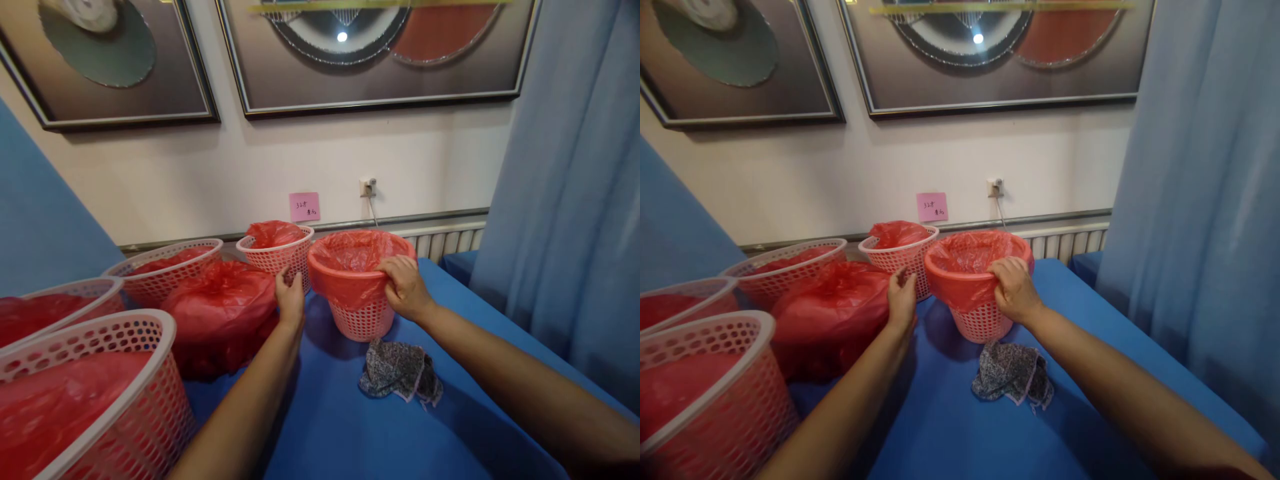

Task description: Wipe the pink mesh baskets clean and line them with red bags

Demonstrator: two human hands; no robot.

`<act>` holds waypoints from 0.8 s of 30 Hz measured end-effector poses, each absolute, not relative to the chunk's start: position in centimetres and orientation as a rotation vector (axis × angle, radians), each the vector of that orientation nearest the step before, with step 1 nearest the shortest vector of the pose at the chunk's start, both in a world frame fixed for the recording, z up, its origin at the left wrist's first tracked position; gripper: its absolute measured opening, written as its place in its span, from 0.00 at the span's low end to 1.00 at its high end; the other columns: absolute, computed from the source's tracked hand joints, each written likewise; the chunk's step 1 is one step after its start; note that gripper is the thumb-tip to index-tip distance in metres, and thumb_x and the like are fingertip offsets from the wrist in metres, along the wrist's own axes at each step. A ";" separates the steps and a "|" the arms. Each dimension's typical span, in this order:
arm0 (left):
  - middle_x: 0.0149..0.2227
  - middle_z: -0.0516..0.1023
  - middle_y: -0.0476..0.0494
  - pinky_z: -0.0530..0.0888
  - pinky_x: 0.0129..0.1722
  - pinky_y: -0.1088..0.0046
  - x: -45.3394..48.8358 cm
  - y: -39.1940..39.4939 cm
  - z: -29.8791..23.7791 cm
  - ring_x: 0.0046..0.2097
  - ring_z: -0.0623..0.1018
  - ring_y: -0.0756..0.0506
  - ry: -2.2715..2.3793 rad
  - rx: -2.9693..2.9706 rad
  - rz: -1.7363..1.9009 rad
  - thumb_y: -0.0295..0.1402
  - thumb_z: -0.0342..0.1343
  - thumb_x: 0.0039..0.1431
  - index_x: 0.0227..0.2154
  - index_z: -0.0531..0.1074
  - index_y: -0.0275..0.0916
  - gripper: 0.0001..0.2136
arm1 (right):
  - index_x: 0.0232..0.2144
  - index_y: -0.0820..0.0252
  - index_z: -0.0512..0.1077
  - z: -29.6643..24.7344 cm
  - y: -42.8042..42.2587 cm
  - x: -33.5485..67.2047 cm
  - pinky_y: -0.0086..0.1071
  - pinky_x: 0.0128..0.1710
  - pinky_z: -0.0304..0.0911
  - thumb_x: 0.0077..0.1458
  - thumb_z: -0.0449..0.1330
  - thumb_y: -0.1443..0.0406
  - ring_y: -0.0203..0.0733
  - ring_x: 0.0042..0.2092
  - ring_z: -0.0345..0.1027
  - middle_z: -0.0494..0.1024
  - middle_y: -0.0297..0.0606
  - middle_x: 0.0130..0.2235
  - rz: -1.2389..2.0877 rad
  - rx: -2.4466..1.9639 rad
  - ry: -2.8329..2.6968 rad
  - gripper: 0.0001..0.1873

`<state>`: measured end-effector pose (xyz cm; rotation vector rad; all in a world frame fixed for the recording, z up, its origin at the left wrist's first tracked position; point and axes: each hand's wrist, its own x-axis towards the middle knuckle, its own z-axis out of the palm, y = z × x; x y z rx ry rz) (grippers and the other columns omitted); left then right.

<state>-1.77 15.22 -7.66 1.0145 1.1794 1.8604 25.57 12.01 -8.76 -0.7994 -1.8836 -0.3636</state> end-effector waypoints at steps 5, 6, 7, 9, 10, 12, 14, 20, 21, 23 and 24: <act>0.68 0.67 0.42 0.55 0.71 0.60 -0.9 14.4 -5.6 0.71 0.62 0.39 1.193 1.912 1.904 0.35 0.63 0.59 0.50 0.77 0.44 0.16 | 0.56 0.57 0.67 -9.4 12.3 26.5 0.55 0.61 0.55 0.48 0.55 0.74 0.58 0.64 0.60 0.65 0.50 0.64 -0.423 -0.887 -1.720 0.31; 0.66 0.69 0.40 0.55 0.71 0.56 -0.7 14.4 -5.6 0.70 0.64 0.38 1.194 2.152 1.810 0.36 0.61 0.61 0.50 0.77 0.43 0.15 | 0.55 0.57 0.67 -9.5 12.6 27.0 0.55 0.61 0.55 0.48 0.54 0.74 0.58 0.65 0.59 0.65 0.50 0.64 -0.421 -0.918 -1.684 0.31; 0.64 0.72 0.39 0.57 0.70 0.53 -0.7 14.5 -5.8 0.68 0.66 0.37 1.193 2.335 1.711 0.38 0.58 0.63 0.49 0.77 0.42 0.14 | 0.53 0.57 0.68 -9.6 13.0 27.6 0.54 0.60 0.56 0.48 0.54 0.74 0.57 0.63 0.61 0.68 0.49 0.61 -0.407 -0.942 -1.671 0.28; 0.58 0.77 0.38 0.62 0.68 0.50 -0.7 14.9 -6.2 0.64 0.70 0.37 1.196 2.500 1.581 0.40 0.54 0.66 0.47 0.77 0.41 0.13 | 0.46 0.56 0.70 -9.6 13.8 28.5 0.50 0.56 0.59 0.50 0.52 0.74 0.54 0.56 0.67 0.75 0.45 0.51 -0.372 -0.964 -1.705 0.21; 0.56 0.78 0.38 0.63 0.67 0.49 -0.7 15.1 -6.4 0.63 0.72 0.37 1.206 2.528 1.557 0.40 0.52 0.67 0.46 0.77 0.40 0.13 | 0.43 0.56 0.69 -9.6 14.0 28.8 0.48 0.54 0.60 0.51 0.51 0.74 0.52 0.51 0.68 0.76 0.43 0.45 -0.360 -0.965 -1.735 0.18; 0.56 0.78 0.36 0.65 0.66 0.48 -0.6 15.3 -6.4 0.63 0.72 0.37 1.266 2.535 1.582 0.40 0.50 0.68 0.47 0.76 0.39 0.14 | 0.39 0.56 0.68 -9.6 14.1 28.8 0.46 0.50 0.60 0.54 0.50 0.73 0.51 0.46 0.68 0.76 0.41 0.39 -0.366 -0.961 -1.779 0.13; 0.61 0.74 0.34 0.63 0.66 0.47 -0.3 15.1 -6.1 0.65 0.70 0.36 1.340 2.529 1.663 0.40 0.50 0.68 0.51 0.75 0.39 0.16 | 0.40 0.56 0.68 -9.6 13.4 28.0 0.46 0.49 0.61 0.56 0.51 0.73 0.51 0.44 0.68 0.75 0.42 0.39 -0.389 -0.942 -1.796 0.12; 0.57 0.78 0.39 0.59 0.67 0.49 2.4 12.8 -5.3 0.64 0.70 0.37 1.086 2.842 1.431 0.42 0.53 0.67 0.53 0.73 0.42 0.16 | 0.53 0.56 0.69 -7.3 10.6 26.2 0.48 0.55 0.61 0.64 0.52 0.66 0.51 0.53 0.70 0.78 0.44 0.49 -0.310 -0.763 -1.965 0.16; 0.54 0.80 0.40 0.60 0.66 0.50 2.8 12.6 -5.3 0.62 0.72 0.37 1.066 2.860 1.378 0.42 0.53 0.67 0.50 0.74 0.42 0.15 | 0.57 0.56 0.68 -6.3 11.0 26.9 0.50 0.59 0.60 0.66 0.52 0.64 0.51 0.57 0.69 0.77 0.45 0.55 -0.292 -0.728 -1.986 0.18; 0.49 0.80 0.39 0.63 0.63 0.52 3.5 12.5 -5.4 0.57 0.74 0.38 1.079 2.846 1.366 0.43 0.52 0.67 0.46 0.74 0.40 0.14 | 0.62 0.54 0.66 -4.3 13.1 28.8 0.53 0.66 0.53 0.69 0.49 0.58 0.52 0.65 0.63 0.71 0.45 0.64 -0.280 -0.745 -1.977 0.22; 0.48 0.80 0.39 0.64 0.61 0.52 3.7 12.6 -5.4 0.55 0.75 0.38 1.094 2.835 1.380 0.43 0.52 0.67 0.44 0.74 0.40 0.13 | 0.62 0.53 0.67 -3.3 14.6 29.9 0.55 0.67 0.51 0.71 0.46 0.56 0.52 0.67 0.61 0.71 0.43 0.64 -0.275 -0.808 -1.968 0.23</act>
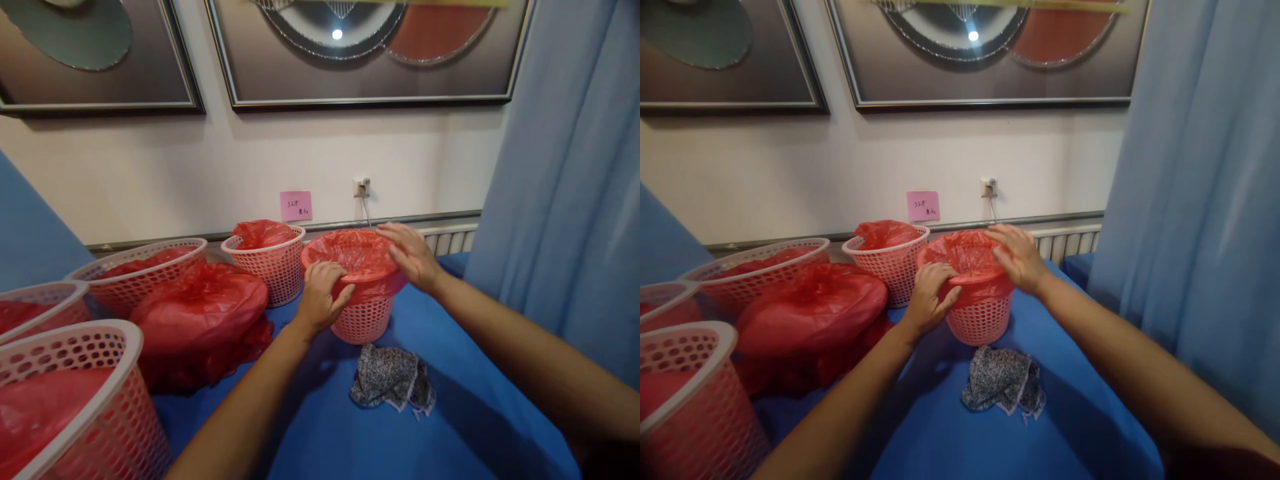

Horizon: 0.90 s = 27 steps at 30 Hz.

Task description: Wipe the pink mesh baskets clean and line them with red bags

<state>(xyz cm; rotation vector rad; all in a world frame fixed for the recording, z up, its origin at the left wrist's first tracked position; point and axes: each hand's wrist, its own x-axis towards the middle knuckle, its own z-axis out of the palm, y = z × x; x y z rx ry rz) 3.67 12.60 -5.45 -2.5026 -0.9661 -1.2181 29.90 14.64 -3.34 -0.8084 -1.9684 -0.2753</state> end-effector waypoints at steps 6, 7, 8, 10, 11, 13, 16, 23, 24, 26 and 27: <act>0.40 0.78 0.41 0.68 0.54 0.55 3.6 13.5 -5.2 0.47 0.73 0.39 -1.048 -2.473 -1.145 0.45 0.49 0.68 0.37 0.71 0.40 0.13 | 0.53 0.46 0.79 -1.5 23.2 34.0 0.62 0.66 0.53 0.69 0.48 0.45 0.63 0.69 0.58 0.76 0.39 0.62 0.022 -1.293 -2.267 0.26; 0.39 0.77 0.41 0.68 0.53 0.55 3.5 13.7 -5.2 0.46 0.73 0.39 -1.065 -2.472 -1.126 0.45 0.49 0.69 0.36 0.70 0.40 0.14 | 0.48 0.48 0.81 -1.7 23.7 34.2 0.59 0.64 0.58 0.68 0.49 0.44 0.62 0.64 0.66 0.80 0.40 0.57 0.069 -1.309 -2.314 0.26; 0.39 0.77 0.41 0.69 0.53 0.55 3.2 14.0 -5.1 0.45 0.73 0.39 -1.077 -2.472 -1.110 0.46 0.49 0.69 0.36 0.70 0.40 0.15 | 0.42 0.49 0.84 -2.0 24.0 34.4 0.55 0.62 0.62 0.68 0.50 0.44 0.60 0.58 0.72 0.83 0.42 0.51 0.104 -1.309 -2.350 0.27; 0.38 0.76 0.41 0.69 0.52 0.55 2.8 14.7 -5.0 0.44 0.73 0.39 -1.089 -2.482 -1.092 0.47 0.49 0.69 0.35 0.70 0.40 0.16 | 0.34 0.51 0.84 -2.5 24.0 34.8 0.49 0.57 0.67 0.68 0.48 0.43 0.55 0.48 0.79 0.86 0.42 0.42 0.134 -1.287 -2.379 0.31; 0.38 0.76 0.41 0.70 0.51 0.55 2.5 15.0 -4.9 0.44 0.73 0.39 -1.091 -2.490 -1.088 0.48 0.48 0.69 0.35 0.70 0.40 0.16 | 0.34 0.52 0.84 -2.7 23.8 35.0 0.48 0.55 0.68 0.69 0.46 0.44 0.54 0.46 0.79 0.86 0.42 0.40 0.137 -1.274 -2.378 0.32; 0.38 0.76 0.41 0.70 0.51 0.54 2.2 15.4 -4.9 0.44 0.73 0.39 -1.088 -2.510 -1.091 0.48 0.49 0.68 0.36 0.70 0.40 0.16 | 0.38 0.52 0.84 -3.2 23.2 35.3 0.47 0.56 0.67 0.70 0.43 0.45 0.53 0.49 0.78 0.86 0.42 0.43 0.124 -1.251 -2.354 0.33; 0.38 0.77 0.41 0.71 0.52 0.53 2.0 15.5 -5.0 0.44 0.74 0.39 -1.072 -2.538 -1.122 0.48 0.50 0.67 0.36 0.72 0.40 0.16 | 0.42 0.53 0.81 -4.4 21.7 35.3 0.49 0.61 0.62 0.71 0.41 0.48 0.52 0.57 0.74 0.83 0.40 0.50 0.027 -1.134 -2.249 0.31; 0.56 0.78 0.36 0.70 0.61 0.57 0.9 18.2 -2.2 0.58 0.76 0.39 -1.235 -2.445 -1.493 0.44 0.46 0.70 0.53 0.73 0.38 0.20 | 0.56 0.55 0.70 -8.4 15.2 30.9 0.52 0.61 0.60 0.67 0.55 0.57 0.52 0.59 0.70 0.78 0.45 0.56 -0.272 -0.739 -1.902 0.18; 0.59 0.76 0.35 0.67 0.64 0.56 0.8 19.3 -1.3 0.62 0.73 0.39 -1.255 -2.462 -1.378 0.44 0.45 0.70 0.53 0.74 0.37 0.21 | 0.58 0.55 0.68 -8.7 14.4 30.0 0.52 0.62 0.60 0.67 0.57 0.58 0.52 0.59 0.69 0.77 0.45 0.56 -0.295 -0.714 -1.917 0.20; 0.61 0.76 0.38 0.62 0.68 0.56 0.9 21.9 0.6 0.66 0.70 0.39 -1.234 -2.556 -1.240 0.43 0.43 0.70 0.51 0.78 0.39 0.22 | 0.57 0.55 0.68 -8.9 13.4 28.5 0.52 0.60 0.60 0.67 0.57 0.60 0.51 0.57 0.70 0.78 0.45 0.53 -0.335 -0.687 -1.920 0.18; 0.62 0.76 0.40 0.59 0.70 0.53 1.1 23.1 1.3 0.68 0.68 0.38 -1.231 -2.625 -1.115 0.44 0.44 0.70 0.50 0.79 0.41 0.21 | 0.55 0.55 0.69 -8.9 13.2 28.0 0.50 0.58 0.61 0.67 0.56 0.61 0.51 0.54 0.71 0.79 0.44 0.50 -0.347 -0.684 -1.902 0.15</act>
